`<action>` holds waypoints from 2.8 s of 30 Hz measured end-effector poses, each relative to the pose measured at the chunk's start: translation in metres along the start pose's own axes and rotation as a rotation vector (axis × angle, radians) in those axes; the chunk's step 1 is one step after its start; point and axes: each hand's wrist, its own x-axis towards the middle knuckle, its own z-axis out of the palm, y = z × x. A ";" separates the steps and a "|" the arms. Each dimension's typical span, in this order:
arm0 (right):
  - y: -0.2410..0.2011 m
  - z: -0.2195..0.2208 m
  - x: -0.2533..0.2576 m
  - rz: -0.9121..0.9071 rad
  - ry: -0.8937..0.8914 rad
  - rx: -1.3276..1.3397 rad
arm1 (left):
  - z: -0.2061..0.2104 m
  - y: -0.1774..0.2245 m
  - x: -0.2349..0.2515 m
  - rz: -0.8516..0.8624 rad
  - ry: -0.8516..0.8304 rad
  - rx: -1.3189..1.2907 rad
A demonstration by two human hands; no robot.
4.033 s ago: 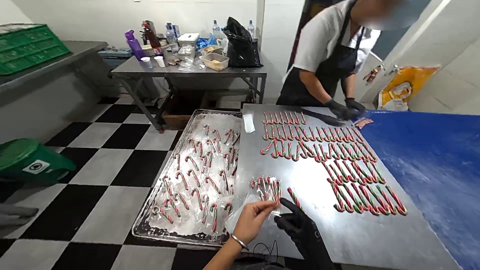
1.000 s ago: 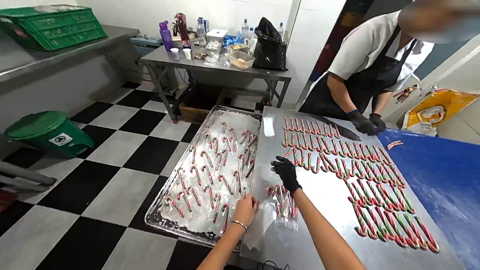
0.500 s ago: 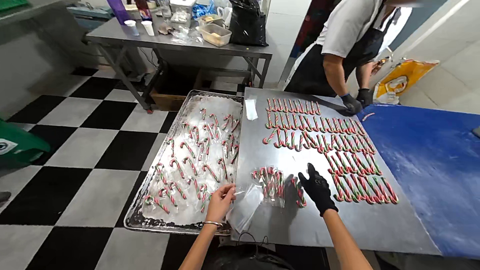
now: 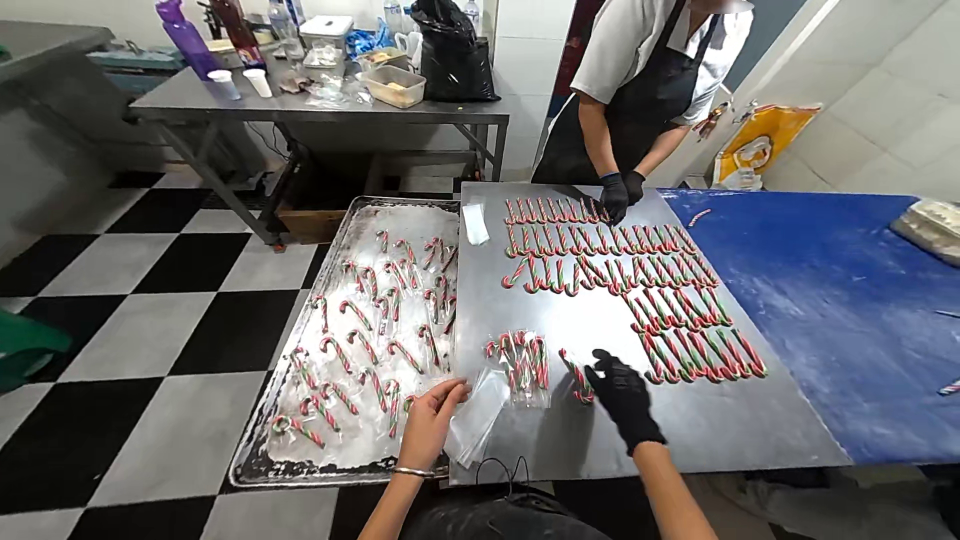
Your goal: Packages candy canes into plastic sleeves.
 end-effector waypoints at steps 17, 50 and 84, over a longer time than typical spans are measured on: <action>-0.087 -0.036 -0.095 -0.417 0.373 1.204 | 0.057 0.017 -0.001 0.500 -0.056 -0.109; -0.041 0.064 0.025 -0.261 0.192 -0.103 | 0.131 0.017 0.114 -0.508 -0.133 0.916; -0.453 0.234 0.327 -0.228 -0.187 0.454 | -0.217 -0.079 0.454 -0.454 0.236 0.238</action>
